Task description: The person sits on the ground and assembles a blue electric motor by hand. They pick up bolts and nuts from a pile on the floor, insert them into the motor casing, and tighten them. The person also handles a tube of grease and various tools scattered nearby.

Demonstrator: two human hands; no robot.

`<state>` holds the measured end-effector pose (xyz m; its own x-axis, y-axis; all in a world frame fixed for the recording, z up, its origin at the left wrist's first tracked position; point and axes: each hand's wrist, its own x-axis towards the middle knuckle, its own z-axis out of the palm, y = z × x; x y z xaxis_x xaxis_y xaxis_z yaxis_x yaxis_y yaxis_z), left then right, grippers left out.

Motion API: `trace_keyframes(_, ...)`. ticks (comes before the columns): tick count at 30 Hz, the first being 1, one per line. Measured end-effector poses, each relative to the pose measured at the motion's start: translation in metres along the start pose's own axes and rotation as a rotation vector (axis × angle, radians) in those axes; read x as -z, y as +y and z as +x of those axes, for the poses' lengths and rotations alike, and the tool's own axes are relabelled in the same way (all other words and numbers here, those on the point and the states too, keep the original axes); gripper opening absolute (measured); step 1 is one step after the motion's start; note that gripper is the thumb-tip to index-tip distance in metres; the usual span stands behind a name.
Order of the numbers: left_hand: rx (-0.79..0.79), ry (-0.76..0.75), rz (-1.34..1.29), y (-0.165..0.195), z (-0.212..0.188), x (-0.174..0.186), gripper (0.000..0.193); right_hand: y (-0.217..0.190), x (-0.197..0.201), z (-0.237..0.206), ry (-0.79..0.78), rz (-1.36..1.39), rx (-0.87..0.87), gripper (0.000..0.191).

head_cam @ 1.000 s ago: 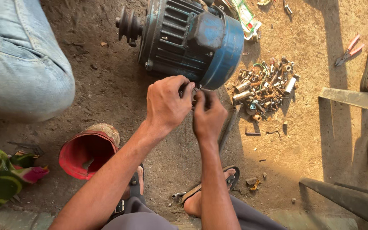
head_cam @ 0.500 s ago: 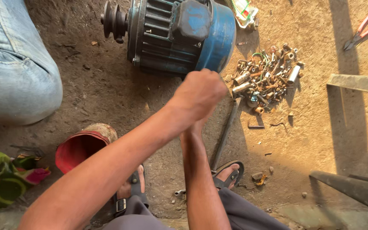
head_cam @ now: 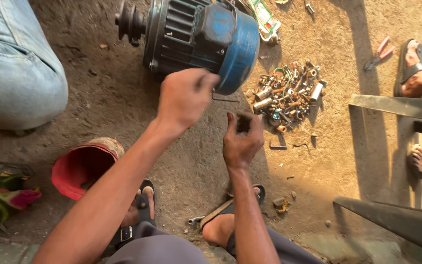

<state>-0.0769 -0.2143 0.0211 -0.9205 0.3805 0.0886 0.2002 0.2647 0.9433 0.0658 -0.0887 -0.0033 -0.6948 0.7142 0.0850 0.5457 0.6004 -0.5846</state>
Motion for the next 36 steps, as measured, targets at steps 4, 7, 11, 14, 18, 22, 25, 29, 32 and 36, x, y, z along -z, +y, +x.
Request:
trace_keyframes(4, 0.599, -0.117, -0.210, -0.008, -0.025, 0.001, 0.032, -0.023, 0.007, 0.021, 0.147, -0.305, 0.749, 0.036)
trace_keyframes(7, 0.653, -0.132, -0.378, -0.013, -0.029, -0.018, 0.030, -0.031, 0.008, 0.043, -0.055, -0.361, 0.867, 0.023)
trace_keyframes(11, 0.697, -0.119, -0.453, -0.024, -0.024, -0.030, 0.024, -0.020, -0.004, 0.061, -0.269, -0.309, 0.798, 0.012)
trace_keyframes(14, 0.717, -0.120, -0.477, -0.027, -0.022, -0.032, 0.021, -0.006, -0.017, 0.061, -0.233, -0.233, 0.786, 0.009)
trace_keyframes(18, 0.578, -0.049, -0.477, -0.022, -0.025, -0.034, 0.019, 0.002, -0.035, 0.043, -0.137, -0.086, 0.639, 0.007)
trace_keyframes(22, 0.648, -0.090, -0.347, -0.016, -0.022, -0.029, 0.018, -0.007, -0.065, 0.013, -0.079, 0.299, 0.238, 0.008)
trace_keyframes(25, 0.493, -0.100, -0.184, -0.010, -0.017, -0.024, 0.017, -0.019, -0.098, -0.009, -0.007, 0.599, -0.105, 0.011)
trace_keyframes(29, 0.340, -0.107, 0.086, 0.002, -0.011, -0.021, 0.018, -0.042, -0.145, -0.027, 0.092, 1.087, -0.490, 0.019)
trace_keyframes(32, 0.279, -0.155, 0.216, 0.004, -0.008, -0.015, 0.020, -0.057, -0.149, -0.027, 0.105, 1.192, -0.538, 0.025)
trace_keyframes(36, 0.369, -0.008, 0.032, -0.014, -0.018, 0.006, 0.027, -0.046, -0.110, -0.013, 0.051, 0.701, -0.296, 0.034)
